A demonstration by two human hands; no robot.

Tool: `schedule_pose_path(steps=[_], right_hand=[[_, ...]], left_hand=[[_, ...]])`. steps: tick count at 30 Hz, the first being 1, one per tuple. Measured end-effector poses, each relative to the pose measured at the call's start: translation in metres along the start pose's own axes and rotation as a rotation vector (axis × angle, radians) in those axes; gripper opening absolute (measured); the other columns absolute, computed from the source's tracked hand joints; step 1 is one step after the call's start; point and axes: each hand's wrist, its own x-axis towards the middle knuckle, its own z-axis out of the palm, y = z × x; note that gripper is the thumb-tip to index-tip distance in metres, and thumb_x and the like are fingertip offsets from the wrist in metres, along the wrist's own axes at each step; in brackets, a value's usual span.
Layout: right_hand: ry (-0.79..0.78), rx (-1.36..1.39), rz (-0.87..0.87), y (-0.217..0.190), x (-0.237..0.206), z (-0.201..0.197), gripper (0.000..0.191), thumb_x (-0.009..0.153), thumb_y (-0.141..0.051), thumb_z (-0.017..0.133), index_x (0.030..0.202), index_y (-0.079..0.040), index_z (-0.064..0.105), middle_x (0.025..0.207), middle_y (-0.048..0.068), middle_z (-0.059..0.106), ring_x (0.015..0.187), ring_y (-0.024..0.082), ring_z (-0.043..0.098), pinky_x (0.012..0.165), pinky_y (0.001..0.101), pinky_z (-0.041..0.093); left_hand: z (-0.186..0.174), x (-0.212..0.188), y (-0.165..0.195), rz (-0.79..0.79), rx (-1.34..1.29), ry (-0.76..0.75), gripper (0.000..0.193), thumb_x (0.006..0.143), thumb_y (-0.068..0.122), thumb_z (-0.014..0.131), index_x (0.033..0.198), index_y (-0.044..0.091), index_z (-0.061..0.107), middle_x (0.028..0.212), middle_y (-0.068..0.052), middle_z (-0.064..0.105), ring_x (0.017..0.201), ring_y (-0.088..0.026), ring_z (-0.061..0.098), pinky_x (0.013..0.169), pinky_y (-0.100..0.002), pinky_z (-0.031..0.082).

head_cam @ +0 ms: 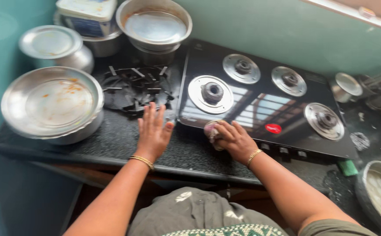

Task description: The person scrubs a black glass gas stove top with a green sponge, then wipes it with a cloth. They repeatedly rinse the cloth in a metal bowl of water and continue wiping the stove surface and burners until the surface appears clean and shiny.

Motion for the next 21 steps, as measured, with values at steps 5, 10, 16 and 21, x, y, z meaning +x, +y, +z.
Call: schedule_pose_path(steps=[5,10,16,21], right_hand=[[-0.035,-0.033,0.188,-0.028,0.008,-0.009,0.024,0.075,-0.021,0.075,0.098,-0.016,0.077,0.137,0.012,0.053,0.132,0.030,0.052,0.107,0.0513,0.043],[-0.181,0.349,0.527,-0.043,0.040,-0.027,0.031,0.074,-0.031,0.079,0.101,-0.017,0.077,0.139,0.011,0.056,0.126,0.030,0.055,0.108,0.0447,0.043],[-0.210,0.381,0.151,-0.101,0.115,0.004,0.078,0.080,-0.060,0.062,0.148,-0.024,0.045,0.159,0.021,0.031,0.149,0.038,0.023,0.117,0.0574,0.007],[-0.533,0.024,0.072,-0.112,0.169,0.040,0.077,0.096,-0.064,0.012,0.158,-0.019,0.024,0.166,0.014,0.015,0.154,0.031,0.007,0.119,0.0608,-0.012]], left_hand=[[-0.013,-0.015,-0.011,-0.001,-0.036,0.017,0.082,0.100,0.070,0.018,0.163,0.018,0.023,0.173,-0.017,0.007,0.160,-0.035,-0.001,0.125,-0.058,0.002],[-0.035,-0.030,-0.032,-0.055,-0.071,0.017,0.083,0.099,0.070,0.020,0.163,0.017,0.025,0.171,-0.018,0.010,0.159,-0.038,0.002,0.124,-0.058,0.006],[-0.045,-0.045,-0.040,-0.054,-0.043,0.074,0.081,0.101,0.070,0.019,0.162,0.016,0.027,0.172,-0.019,0.013,0.159,-0.039,0.006,0.125,-0.058,0.009],[-0.053,-0.052,-0.043,-0.055,-0.006,0.072,0.082,0.101,0.069,0.019,0.162,0.016,0.027,0.171,-0.020,0.013,0.159,-0.040,0.005,0.124,-0.058,0.007]])
